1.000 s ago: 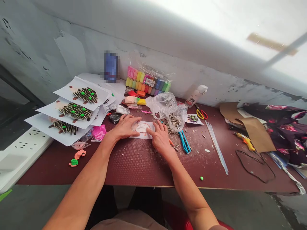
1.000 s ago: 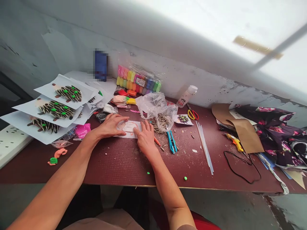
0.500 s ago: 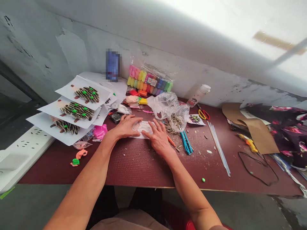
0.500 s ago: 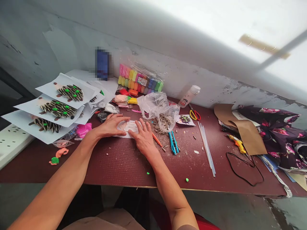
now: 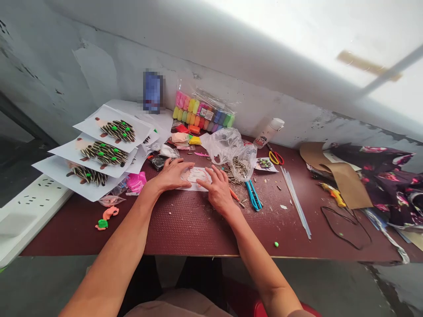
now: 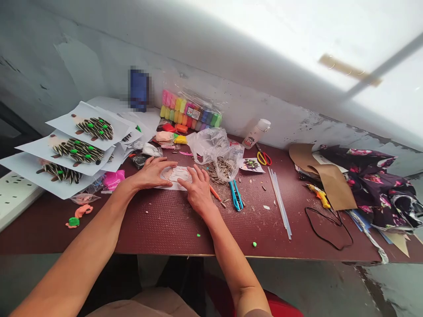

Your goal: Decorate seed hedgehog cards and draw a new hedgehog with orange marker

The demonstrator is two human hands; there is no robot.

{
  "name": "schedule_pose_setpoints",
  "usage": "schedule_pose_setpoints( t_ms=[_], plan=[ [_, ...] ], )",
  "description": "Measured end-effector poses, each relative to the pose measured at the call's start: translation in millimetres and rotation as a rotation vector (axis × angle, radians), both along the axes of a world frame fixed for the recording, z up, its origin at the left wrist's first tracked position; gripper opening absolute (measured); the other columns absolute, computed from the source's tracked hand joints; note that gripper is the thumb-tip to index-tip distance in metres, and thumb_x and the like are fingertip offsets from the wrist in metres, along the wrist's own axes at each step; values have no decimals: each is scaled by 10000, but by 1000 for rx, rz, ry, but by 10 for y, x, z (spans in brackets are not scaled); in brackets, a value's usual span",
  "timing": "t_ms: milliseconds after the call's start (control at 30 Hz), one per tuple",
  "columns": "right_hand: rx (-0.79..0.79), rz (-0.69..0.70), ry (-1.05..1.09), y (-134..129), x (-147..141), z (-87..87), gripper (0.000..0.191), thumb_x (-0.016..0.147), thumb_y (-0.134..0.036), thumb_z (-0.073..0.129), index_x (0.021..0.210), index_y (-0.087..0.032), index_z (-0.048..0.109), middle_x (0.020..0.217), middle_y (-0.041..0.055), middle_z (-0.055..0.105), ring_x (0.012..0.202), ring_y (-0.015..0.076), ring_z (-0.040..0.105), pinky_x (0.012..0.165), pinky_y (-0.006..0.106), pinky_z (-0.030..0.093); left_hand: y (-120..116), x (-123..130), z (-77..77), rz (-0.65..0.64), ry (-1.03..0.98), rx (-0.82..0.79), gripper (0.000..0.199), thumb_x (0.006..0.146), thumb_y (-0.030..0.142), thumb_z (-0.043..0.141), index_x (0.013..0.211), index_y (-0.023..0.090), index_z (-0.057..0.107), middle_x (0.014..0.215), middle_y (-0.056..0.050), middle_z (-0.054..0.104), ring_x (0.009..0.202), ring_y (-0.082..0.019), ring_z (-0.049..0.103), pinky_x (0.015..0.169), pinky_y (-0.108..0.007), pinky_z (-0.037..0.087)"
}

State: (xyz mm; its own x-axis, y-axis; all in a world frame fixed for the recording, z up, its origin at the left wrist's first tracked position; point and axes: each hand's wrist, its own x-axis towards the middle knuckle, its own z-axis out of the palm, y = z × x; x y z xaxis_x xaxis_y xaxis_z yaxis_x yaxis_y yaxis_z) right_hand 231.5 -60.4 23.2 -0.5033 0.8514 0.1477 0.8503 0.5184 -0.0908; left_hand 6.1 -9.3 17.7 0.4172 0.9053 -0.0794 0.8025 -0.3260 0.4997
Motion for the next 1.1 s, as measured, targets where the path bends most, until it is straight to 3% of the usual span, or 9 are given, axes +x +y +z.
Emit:
schedule_pose_setpoints(
  t_ms=[333,700,833,967,1100],
  plan=[
    [-23,-91,-123,-115,-52,35,450,983,-144,525,1361,-356,646,1569,73,477,1523,287,271,1201,535,172,10,-19,-14,-19,-2,-3,750,712,485,689,1426,305,547,1518,-64,553,1505,-352,307,1234,-574,161],
    [-17,-176,-101,-142,-80,6,437,957,-130,527,1336,-295,668,1540,113,511,1511,294,297,1202,526,178,10,-22,-51,-1,-6,13,739,714,483,689,1423,328,553,1514,-68,562,1501,-368,325,1231,-607,118],
    [2,-186,-29,-124,-52,-65,425,953,-136,536,1305,-318,690,1505,84,548,1491,291,321,1188,518,215,11,-18,-39,-8,-14,12,734,721,478,693,1425,330,549,1511,-56,566,1497,-368,329,1231,-608,117],
    [-49,-253,137,-46,10,-132,491,920,-32,476,1216,-312,751,1412,62,622,1418,260,421,1143,462,311,3,-4,-8,-3,-5,-10,746,717,456,701,1432,312,545,1520,-63,557,1502,-367,321,1231,-597,122],
    [-2,-310,207,2,34,-126,532,891,10,476,1235,-292,748,1412,75,611,1420,250,412,1160,440,299,-8,8,6,11,2,-9,753,704,444,702,1428,300,555,1528,-66,548,1508,-366,311,1237,-582,119]
  ],
)
